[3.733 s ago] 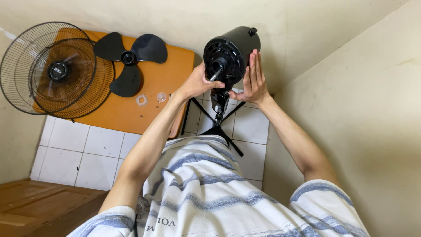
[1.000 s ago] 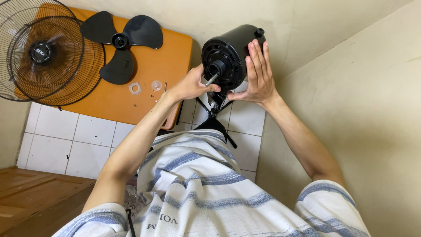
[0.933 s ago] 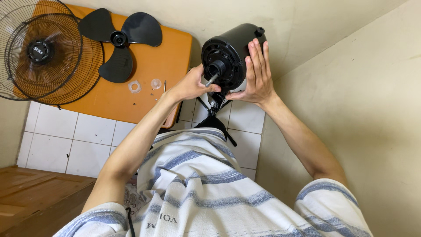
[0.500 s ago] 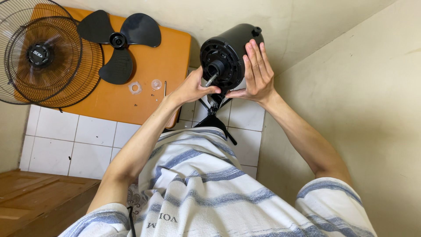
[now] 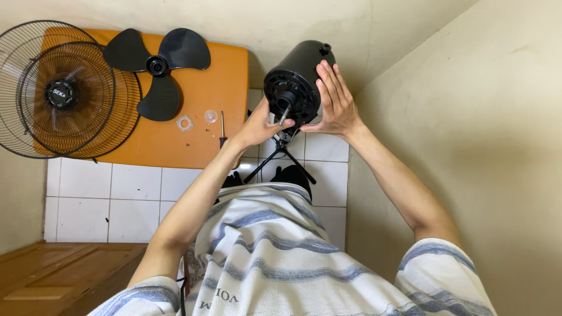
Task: The person assembles an electric fan by attaching the motor housing to the stand, then fitting the fan blade hub and securing it with a screwdriver. The person uses both hands to align and tighten components on the fan stand.
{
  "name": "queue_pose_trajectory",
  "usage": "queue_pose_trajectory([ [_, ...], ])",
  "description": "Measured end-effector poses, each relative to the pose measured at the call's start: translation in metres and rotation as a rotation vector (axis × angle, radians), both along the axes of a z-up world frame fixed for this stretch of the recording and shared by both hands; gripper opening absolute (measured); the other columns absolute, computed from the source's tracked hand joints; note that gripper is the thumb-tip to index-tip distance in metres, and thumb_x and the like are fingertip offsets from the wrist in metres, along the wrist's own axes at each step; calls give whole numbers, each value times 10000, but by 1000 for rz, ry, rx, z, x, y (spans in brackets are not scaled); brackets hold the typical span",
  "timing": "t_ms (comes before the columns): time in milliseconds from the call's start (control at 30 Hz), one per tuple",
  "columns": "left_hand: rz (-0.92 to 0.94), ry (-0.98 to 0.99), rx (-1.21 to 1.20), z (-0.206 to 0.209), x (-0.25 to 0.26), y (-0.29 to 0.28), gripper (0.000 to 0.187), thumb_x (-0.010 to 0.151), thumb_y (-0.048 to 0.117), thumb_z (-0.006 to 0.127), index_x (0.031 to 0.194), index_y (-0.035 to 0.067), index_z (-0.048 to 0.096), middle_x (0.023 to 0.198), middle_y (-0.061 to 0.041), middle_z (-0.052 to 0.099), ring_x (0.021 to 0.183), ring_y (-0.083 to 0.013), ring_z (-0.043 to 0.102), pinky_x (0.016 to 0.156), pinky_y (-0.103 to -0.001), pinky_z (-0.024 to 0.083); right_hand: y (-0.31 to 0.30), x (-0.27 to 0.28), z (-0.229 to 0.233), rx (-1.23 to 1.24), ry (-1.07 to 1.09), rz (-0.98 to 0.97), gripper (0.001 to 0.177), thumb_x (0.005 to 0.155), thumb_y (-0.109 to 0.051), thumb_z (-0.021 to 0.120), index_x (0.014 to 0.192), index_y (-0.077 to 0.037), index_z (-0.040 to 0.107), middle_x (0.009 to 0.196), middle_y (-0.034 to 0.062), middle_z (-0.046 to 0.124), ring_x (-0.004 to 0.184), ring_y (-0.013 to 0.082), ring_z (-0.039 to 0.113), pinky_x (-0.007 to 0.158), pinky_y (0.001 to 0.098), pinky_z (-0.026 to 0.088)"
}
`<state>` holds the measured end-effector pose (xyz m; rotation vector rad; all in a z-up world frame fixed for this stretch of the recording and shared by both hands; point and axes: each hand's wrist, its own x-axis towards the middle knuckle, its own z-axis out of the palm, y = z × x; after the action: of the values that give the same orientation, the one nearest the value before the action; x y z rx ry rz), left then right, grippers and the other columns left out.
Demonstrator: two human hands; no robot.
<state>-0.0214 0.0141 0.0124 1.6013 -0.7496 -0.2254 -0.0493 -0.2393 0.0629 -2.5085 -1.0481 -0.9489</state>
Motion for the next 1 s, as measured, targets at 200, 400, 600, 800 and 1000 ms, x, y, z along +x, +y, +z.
queue_pose_trajectory([
  [200,233,130,116,9,-31,-2,704,924,212,812,1496,34,443,1425,-160,536,1332,-253,542,1125,-391,444,-7,-14,15,-25,87,-22,1278,826,-619,947,1619,10,168,1656,278,275,1558,439,308,1315,580,275],
  [400,297,327,-230,-1,-51,-28,594,990,80,668,1530,31,425,1382,-134,599,1236,-220,597,1061,-362,507,3,-44,8,248,281,-165,1278,726,-535,967,1609,-45,184,1628,324,199,1534,462,253,1270,533,297],
  [600,516,254,-175,2,-67,-43,444,1013,38,626,1445,-1,532,1330,-119,606,1173,-195,642,973,-328,574,41,-70,-16,824,638,-531,734,809,-405,931,1286,-8,540,1244,184,633,1147,286,650,981,407,549],
  [800,582,164,-110,1,-64,-43,392,1003,49,690,1368,-8,559,1254,-102,581,1128,-154,603,867,-280,595,50,-73,-19,892,593,-430,382,848,-247,886,996,31,669,898,108,739,841,211,724,781,344,577],
  [1000,518,166,-6,-7,-54,-37,463,935,54,765,1316,38,503,1111,-31,519,873,-87,509,699,-240,495,55,-81,-34,1177,686,-259,258,912,-79,816,1028,34,615,953,82,726,946,142,717,872,290,592],
])
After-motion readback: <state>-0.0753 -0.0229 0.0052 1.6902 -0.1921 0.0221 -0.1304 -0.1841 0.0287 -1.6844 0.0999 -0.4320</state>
